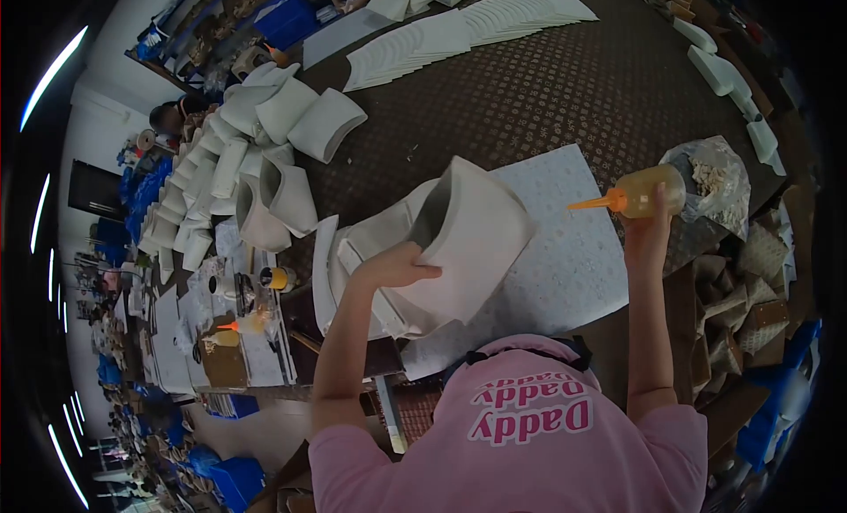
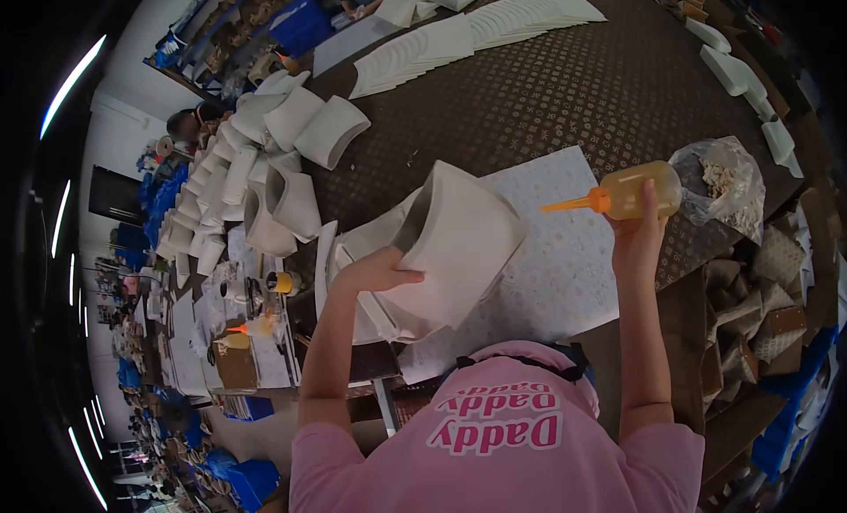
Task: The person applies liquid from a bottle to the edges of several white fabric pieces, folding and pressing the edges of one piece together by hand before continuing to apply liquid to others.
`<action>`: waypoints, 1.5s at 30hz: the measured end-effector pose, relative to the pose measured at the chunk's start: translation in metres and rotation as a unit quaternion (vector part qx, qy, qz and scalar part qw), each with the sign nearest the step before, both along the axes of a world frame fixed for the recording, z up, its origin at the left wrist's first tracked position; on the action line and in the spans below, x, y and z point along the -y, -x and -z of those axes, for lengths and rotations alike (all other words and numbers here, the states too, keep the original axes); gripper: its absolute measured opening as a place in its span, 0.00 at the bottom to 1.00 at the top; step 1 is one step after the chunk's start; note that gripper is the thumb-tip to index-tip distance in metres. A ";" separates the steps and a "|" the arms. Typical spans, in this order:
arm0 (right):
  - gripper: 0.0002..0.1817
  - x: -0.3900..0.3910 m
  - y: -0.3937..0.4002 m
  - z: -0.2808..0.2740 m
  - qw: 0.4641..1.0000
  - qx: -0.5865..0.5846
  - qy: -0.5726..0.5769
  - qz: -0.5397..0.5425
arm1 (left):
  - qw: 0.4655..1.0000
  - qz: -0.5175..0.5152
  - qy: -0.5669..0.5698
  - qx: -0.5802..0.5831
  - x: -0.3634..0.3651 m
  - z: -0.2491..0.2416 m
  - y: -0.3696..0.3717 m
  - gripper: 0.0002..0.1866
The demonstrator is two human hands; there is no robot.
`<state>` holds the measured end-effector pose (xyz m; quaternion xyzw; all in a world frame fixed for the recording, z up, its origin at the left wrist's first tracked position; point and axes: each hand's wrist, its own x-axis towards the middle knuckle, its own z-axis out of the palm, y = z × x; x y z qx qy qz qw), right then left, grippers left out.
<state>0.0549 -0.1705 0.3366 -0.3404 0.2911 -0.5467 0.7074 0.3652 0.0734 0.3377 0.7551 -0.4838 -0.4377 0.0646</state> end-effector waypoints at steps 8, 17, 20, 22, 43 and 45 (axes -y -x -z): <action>0.30 -0.018 -0.052 -0.006 0.990 0.143 -0.022 0.006 | 0.733 -0.404 0.299 -0.458 0.041 0.027 0.020 0.27; 0.41 -0.023 -0.146 -0.001 0.993 0.015 0.034 0.113 | 0.495 -0.347 0.404 -0.687 0.036 0.001 0.097 0.33; 0.41 -0.017 -0.148 -0.029 0.982 0.174 -0.013 0.075 | 0.517 -0.391 0.402 -0.647 0.030 0.012 0.065 0.27; 0.39 -0.010 -0.138 -0.045 0.982 0.178 -0.009 0.067 | 0.567 -0.391 0.437 -0.579 0.016 0.036 0.027 0.21; 0.45 0.023 -0.113 -0.018 0.950 -0.160 0.263 -0.058 | 0.563 -0.540 0.210 -0.589 0.006 0.084 0.143 0.28; 0.45 0.023 -0.118 -0.015 0.944 -0.168 0.275 -0.064 | 0.567 -0.549 0.207 -0.578 0.005 0.087 0.144 0.28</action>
